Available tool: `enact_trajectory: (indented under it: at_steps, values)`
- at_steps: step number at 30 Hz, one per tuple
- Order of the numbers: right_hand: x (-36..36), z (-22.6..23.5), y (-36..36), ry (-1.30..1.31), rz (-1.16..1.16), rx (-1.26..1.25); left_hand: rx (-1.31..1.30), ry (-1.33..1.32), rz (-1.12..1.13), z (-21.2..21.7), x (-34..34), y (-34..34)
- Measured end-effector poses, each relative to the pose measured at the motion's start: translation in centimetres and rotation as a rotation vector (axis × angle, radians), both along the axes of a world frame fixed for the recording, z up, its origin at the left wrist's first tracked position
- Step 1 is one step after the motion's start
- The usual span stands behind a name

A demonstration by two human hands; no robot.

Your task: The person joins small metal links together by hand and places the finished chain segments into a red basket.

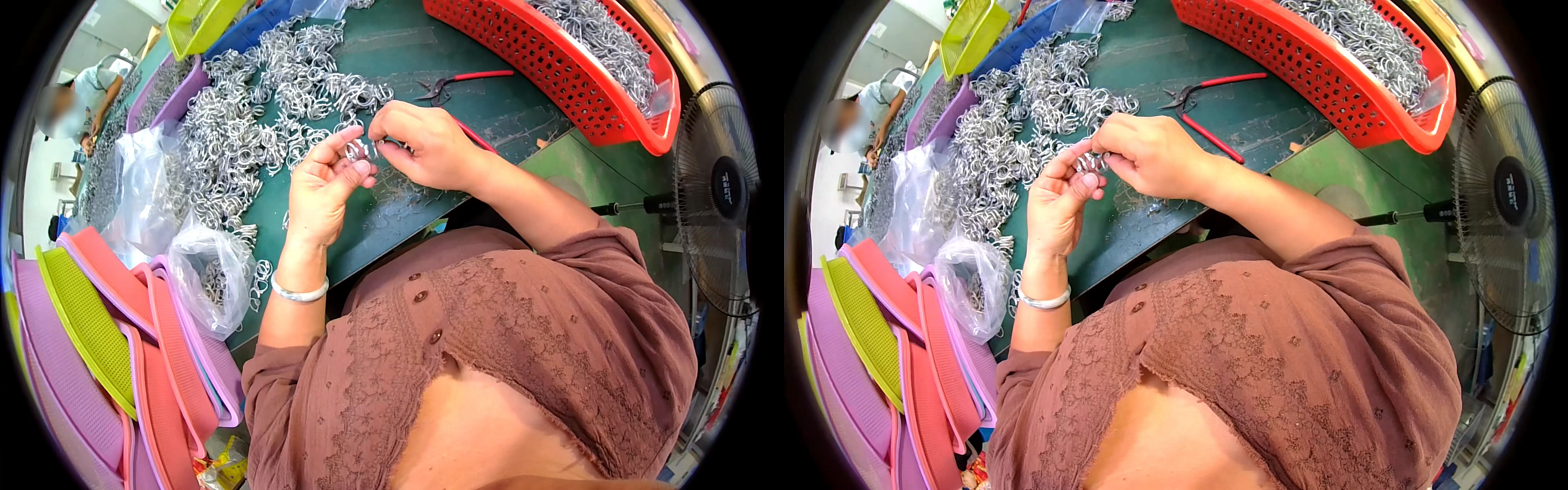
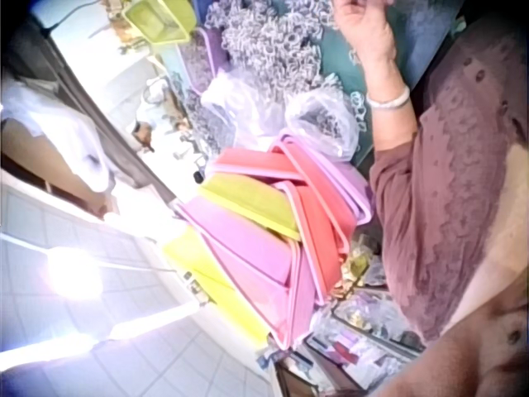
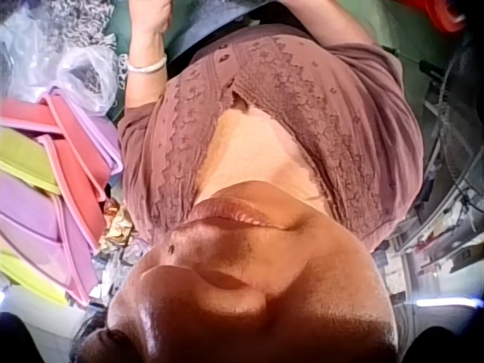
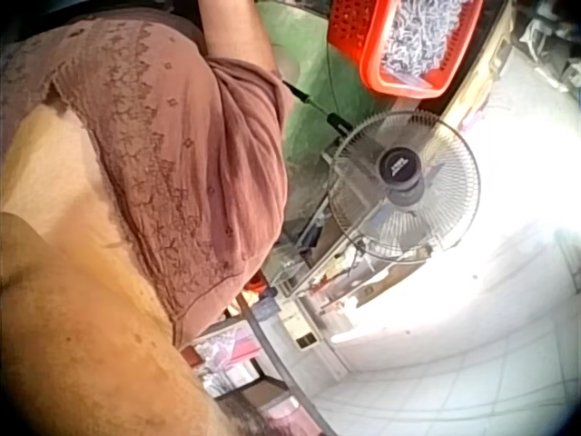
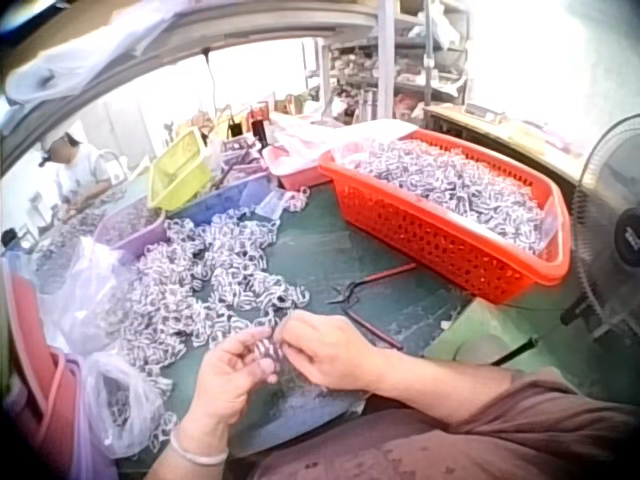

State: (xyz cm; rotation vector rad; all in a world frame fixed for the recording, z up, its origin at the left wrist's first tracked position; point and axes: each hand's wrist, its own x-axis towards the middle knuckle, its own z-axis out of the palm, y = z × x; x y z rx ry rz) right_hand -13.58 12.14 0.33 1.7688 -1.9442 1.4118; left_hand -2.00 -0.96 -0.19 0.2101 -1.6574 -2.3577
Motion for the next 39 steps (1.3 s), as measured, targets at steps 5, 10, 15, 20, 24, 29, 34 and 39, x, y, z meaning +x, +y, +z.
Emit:
enact_trajectory:
  at_steps: [5, 10, 15, 20, 24, 29, 34, 39]
  values:
    - [0.0, 0.4, 0.3, 0.072, 0.028, -0.078, 0.013, 0.012, -0.032, 0.3, -0.1, 0.4]
    - [-0.1, 0.9, 0.8, 0.073, 0.039, -0.107, 0.027, 0.031, -0.083, 0.5, -0.2, 0.5]
    - [-0.2, 1.2, 1.4, 0.068, 0.038, -0.126, -0.042, 0.048, -0.141, 0.6, -0.7, 0.3]
    - [-0.2, 1.8, 2.1, 0.036, 0.009, -0.111, -0.152, 0.088, -0.218, 0.7, -1.2, 0.0]
    - [-1.0, 2.5, 3.6, 0.066, -0.014, -0.072, -0.224, 0.062, -0.280, 1.1, -2.3, 0.8]
    - [-0.8, 4.4, 4.9, 0.146, -0.036, -0.043, -0.306, 0.046, -0.315, 0.5, -1.8, 0.5]
    - [-4.7, 11.1, 10.4, 0.350, -0.366, -0.074, -0.614, 0.142, -0.042, -1.5, -1.7, 0.7]
    - [-13.8, 16.2, 17.5, 0.491, -1.056, 0.406, -0.974, 0.275, 0.081, -0.9, -1.7, 0.8]
